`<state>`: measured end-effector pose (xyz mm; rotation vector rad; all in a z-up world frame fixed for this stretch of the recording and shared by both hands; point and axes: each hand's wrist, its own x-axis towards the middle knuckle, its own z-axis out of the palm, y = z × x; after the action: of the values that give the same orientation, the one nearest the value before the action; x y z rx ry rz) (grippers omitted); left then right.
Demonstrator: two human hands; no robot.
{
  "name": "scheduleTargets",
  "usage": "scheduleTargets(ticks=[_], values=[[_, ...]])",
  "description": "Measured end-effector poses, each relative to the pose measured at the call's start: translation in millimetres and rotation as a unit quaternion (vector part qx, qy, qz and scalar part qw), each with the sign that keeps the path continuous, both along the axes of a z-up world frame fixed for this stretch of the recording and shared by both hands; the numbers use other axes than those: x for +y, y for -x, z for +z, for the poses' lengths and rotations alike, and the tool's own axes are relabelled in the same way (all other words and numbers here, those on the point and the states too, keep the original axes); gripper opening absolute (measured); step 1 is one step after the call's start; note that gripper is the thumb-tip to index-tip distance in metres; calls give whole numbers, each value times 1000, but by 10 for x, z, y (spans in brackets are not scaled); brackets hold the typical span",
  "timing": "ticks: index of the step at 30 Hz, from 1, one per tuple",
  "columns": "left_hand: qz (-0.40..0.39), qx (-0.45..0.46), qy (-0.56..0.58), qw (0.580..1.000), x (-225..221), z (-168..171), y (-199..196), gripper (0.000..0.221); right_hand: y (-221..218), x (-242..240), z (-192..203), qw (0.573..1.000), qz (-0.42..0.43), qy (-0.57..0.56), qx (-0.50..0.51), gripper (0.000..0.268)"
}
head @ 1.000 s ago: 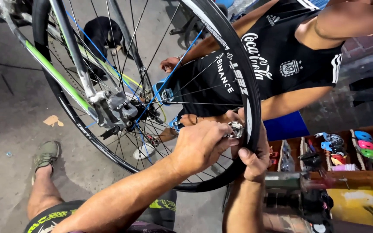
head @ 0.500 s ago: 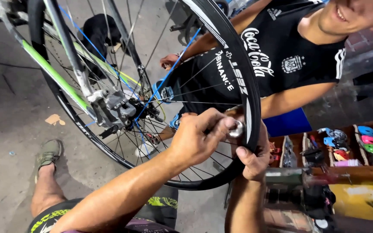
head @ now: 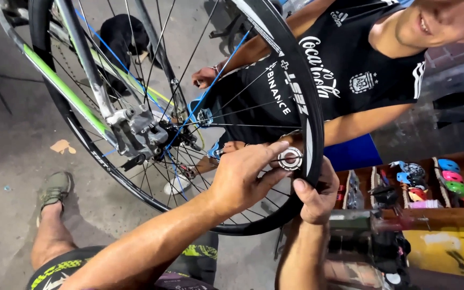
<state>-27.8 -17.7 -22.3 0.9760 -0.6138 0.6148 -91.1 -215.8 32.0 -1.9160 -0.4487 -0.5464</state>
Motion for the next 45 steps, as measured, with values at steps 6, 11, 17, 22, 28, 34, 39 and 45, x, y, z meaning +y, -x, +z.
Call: scheduleTargets(ticks=[6,11,17,22,28,34,39,45], values=[[21,-4,6,1000,-100,-101,11,48,8,15,-73,1000,-10,-23,-12,55],[50,-18,-15,998,-95,-137,60,42,35,124,-58,999,7,-53,-10,61],[-2,45,-13,999,53,68,51,27,15,170,-93,997,28,-69,-16,70],[-155,123,-9,980,215,153,8,32,19,-3,-189,992,75,-96,-17,68],[-60,19,-6,998,85,-12,4,48,-4,283,42,999,-2,-39,4,57],[5,-20,-74,997,-43,-147,11,42,9,47,-70,999,-5,-34,-15,52],[4,-20,-58,998,-13,-139,12,31,21,-94,-161,999,3,-45,-20,68],[-18,21,-12,1000,-42,-114,49,34,-24,15,-132,999,25,-42,-2,72]])
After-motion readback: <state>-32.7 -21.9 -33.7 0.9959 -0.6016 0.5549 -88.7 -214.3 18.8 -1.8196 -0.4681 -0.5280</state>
